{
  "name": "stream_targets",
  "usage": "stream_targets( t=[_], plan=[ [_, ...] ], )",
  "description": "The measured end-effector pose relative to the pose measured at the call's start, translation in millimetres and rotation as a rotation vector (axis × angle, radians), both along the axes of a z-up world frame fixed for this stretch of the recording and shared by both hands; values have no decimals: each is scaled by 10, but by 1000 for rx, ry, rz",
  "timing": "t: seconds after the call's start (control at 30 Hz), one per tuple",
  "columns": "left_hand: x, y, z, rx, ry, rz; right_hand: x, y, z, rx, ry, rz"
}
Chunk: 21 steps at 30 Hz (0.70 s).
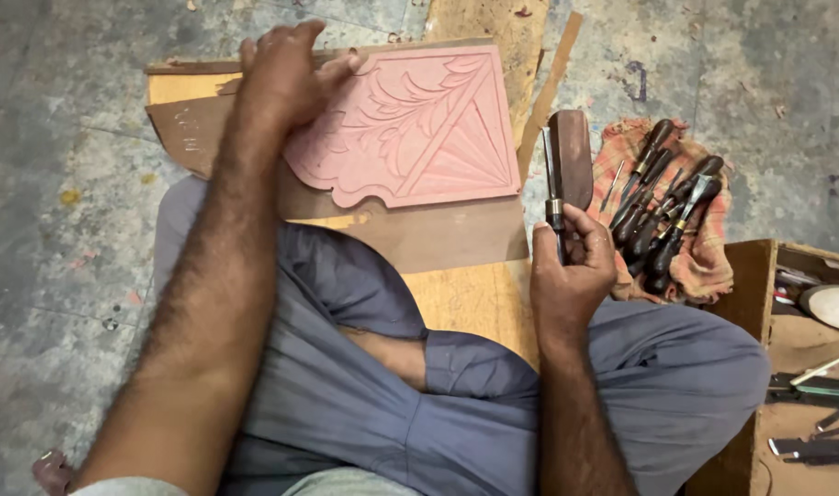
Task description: The person carves a floral design into a wooden piece using a chisel and a wooden mallet.
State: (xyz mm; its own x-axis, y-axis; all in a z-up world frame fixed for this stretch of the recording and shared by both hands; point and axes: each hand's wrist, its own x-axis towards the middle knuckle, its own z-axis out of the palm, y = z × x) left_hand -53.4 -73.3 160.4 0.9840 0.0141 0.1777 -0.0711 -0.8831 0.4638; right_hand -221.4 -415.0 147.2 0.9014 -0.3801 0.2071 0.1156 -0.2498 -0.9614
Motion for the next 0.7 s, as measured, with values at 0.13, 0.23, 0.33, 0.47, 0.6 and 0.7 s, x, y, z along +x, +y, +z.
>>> stream_targets(
  t=[0.13,0.23,0.33,0.47,0.6,0.7],
  plan=[
    [47,173,-121,-54,192,41,9,-25,1,-45,-22,5],
    [3,173,-70,-37,191,67,22,-3,7,33,11,-12],
    [-51,160,-38,23,194,63,11,-4,50,27,33,-11],
    [-85,189,20,26,249,83,-70,6,135,18,40,6],
    [-144,64,75,14,235,77,-156,-61,248,-147,14,74],
    [-199,-236,111,69,-13,9,-299,-66,312,-189,146,63]
  ],
)
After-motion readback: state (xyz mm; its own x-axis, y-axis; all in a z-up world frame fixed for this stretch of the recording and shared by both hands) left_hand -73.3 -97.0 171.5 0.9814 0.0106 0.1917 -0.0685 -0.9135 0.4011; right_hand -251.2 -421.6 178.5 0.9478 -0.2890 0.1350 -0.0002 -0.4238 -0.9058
